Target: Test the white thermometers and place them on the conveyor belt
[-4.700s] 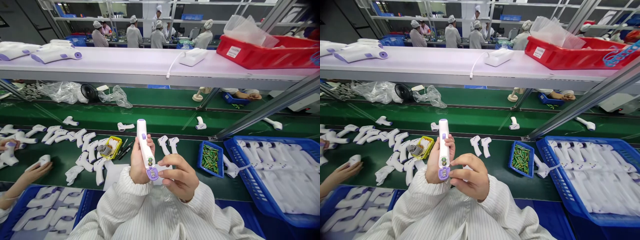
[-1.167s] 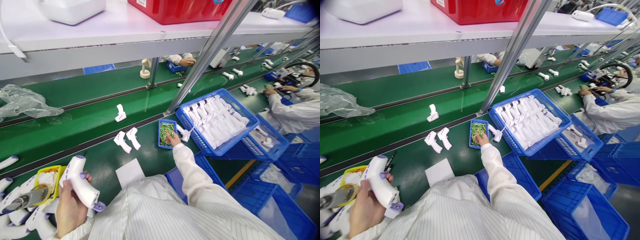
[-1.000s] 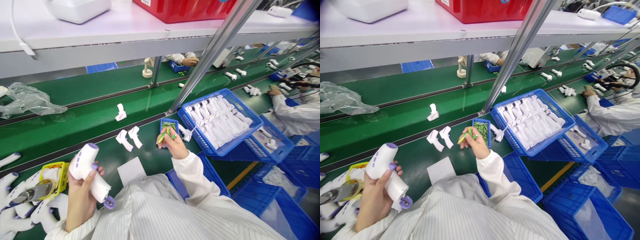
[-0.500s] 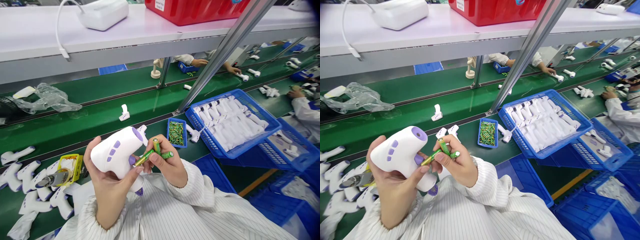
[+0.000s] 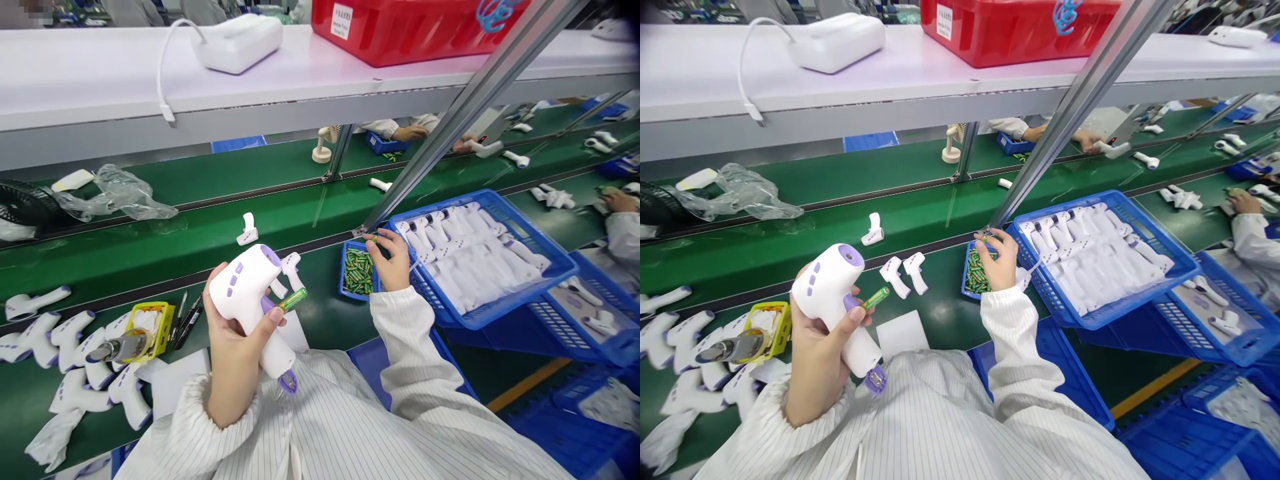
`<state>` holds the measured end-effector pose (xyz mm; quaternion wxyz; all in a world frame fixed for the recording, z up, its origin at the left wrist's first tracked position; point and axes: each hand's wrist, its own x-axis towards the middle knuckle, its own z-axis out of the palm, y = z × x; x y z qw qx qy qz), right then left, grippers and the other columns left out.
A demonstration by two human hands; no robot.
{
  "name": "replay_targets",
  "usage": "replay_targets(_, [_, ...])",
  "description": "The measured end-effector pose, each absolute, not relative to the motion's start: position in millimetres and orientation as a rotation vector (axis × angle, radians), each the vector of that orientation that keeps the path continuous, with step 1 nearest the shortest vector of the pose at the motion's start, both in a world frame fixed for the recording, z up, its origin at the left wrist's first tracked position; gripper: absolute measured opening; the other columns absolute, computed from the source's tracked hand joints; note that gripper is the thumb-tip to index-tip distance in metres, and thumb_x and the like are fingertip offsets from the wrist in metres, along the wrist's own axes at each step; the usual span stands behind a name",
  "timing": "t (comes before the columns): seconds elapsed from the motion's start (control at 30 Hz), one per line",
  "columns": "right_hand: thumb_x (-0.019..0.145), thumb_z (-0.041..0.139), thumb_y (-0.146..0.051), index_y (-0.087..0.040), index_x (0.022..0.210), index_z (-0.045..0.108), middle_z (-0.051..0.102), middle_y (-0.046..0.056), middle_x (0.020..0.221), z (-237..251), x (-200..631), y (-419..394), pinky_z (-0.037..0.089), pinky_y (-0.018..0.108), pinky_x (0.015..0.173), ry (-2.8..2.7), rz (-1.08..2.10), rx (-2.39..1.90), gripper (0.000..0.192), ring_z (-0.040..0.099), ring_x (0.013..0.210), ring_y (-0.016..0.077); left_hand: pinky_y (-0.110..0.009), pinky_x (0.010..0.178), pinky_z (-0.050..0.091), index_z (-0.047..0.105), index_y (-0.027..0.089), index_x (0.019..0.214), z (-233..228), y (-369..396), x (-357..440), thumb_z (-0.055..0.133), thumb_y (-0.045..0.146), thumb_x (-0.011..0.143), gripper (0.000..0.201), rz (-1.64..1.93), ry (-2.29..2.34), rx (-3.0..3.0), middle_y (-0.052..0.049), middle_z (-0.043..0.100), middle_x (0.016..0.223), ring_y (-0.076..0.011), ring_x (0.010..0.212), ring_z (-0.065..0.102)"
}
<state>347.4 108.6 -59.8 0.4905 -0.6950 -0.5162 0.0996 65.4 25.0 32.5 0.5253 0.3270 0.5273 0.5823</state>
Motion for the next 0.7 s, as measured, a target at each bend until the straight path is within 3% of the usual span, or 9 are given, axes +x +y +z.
replay_targets(0.13, [0.083, 0.060, -0.039, -0.020, 0.094, 0.066, 0.065, 0.004, 0.077, -40, 322, 103, 0.046, 0.049, 0.091, -1.189, 0.488, -1.467, 0.023, 0.063, 0.085, 0.0246, -0.021, 0.064, 0.059, 0.040, 0.031, 0.137, 31, 29, 66, 0.086, 0.025, 0.062, 0.088, 1.378, 1.254, 0.681, 0.001, 0.063, 0.095, -0.0106, 0.070, 0.064])
replay_targets(0.23, [0.091, 0.055, -0.037, -0.024, 0.095, 0.054, 0.053, -0.004, 0.068, -14, 279, 84, 0.050, 0.038, 0.074, -1.160, 0.953, -1.036, 0.014, 0.057, 0.063, 0.0162, -0.020, 0.062, 0.058, 0.040, 0.030, 0.138, 28, 30, 66, 0.086, 0.024, 0.063, 0.089, 1.348, 1.236, 0.626, 0.001, 0.064, 0.095, -0.0108, 0.071, 0.064])
replay_targets(0.4, [0.093, 0.058, -0.033, -0.022, 0.099, 0.056, 0.047, -0.003, 0.072, 15, 215, 56, 0.039, 0.026, 0.056, -1.311, 1.323, -0.674, 0.013, 0.046, 0.060, 0.0114, -0.018, 0.060, 0.057, 0.044, 0.029, 0.134, 24, 29, 67, 0.084, 0.017, 0.067, 0.079, 1.347, 1.104, 0.574, 0.002, 0.064, 0.090, -0.0092, 0.066, 0.062])
replay_targets(0.47, [0.094, 0.057, -0.030, -0.022, 0.093, 0.056, 0.047, -0.003, 0.072, 18, 201, 51, 0.036, 0.025, 0.053, -1.277, 1.320, -0.636, 0.008, 0.043, 0.058, 0.0103, -0.018, 0.059, 0.057, 0.048, 0.024, 0.130, 25, 30, 65, 0.077, 0.020, 0.076, 0.061, 1.359, 1.045, 0.428, 0.000, 0.064, 0.089, -0.0083, 0.062, 0.061])
replay_targets(0.57, [0.096, 0.054, -0.028, -0.025, 0.094, 0.054, 0.044, -0.004, 0.070, 16, 190, 44, 0.036, 0.026, 0.053, -1.227, 1.292, -0.559, 0.004, 0.042, 0.058, 0.0113, -0.017, 0.061, 0.057, 0.053, 0.012, 0.121, 31, 37, 57, 0.050, 0.027, 0.097, 0.028, 1.321, 0.964, 0.019, -0.005, 0.063, 0.084, -0.0087, 0.063, 0.063])
replay_targets(0.7, [0.097, 0.052, -0.026, -0.026, 0.100, 0.054, 0.045, -0.003, 0.070, 11, 184, 29, 0.038, 0.028, 0.056, -1.391, 1.237, -0.454, 0.004, 0.045, 0.061, 0.0132, -0.015, 0.062, 0.058, 0.053, 0.006, 0.114, 42, 42, 45, 0.034, 0.030, 0.103, 0.033, 1.298, 0.785, -0.341, -0.005, 0.060, 0.079, -0.0078, 0.063, 0.065])
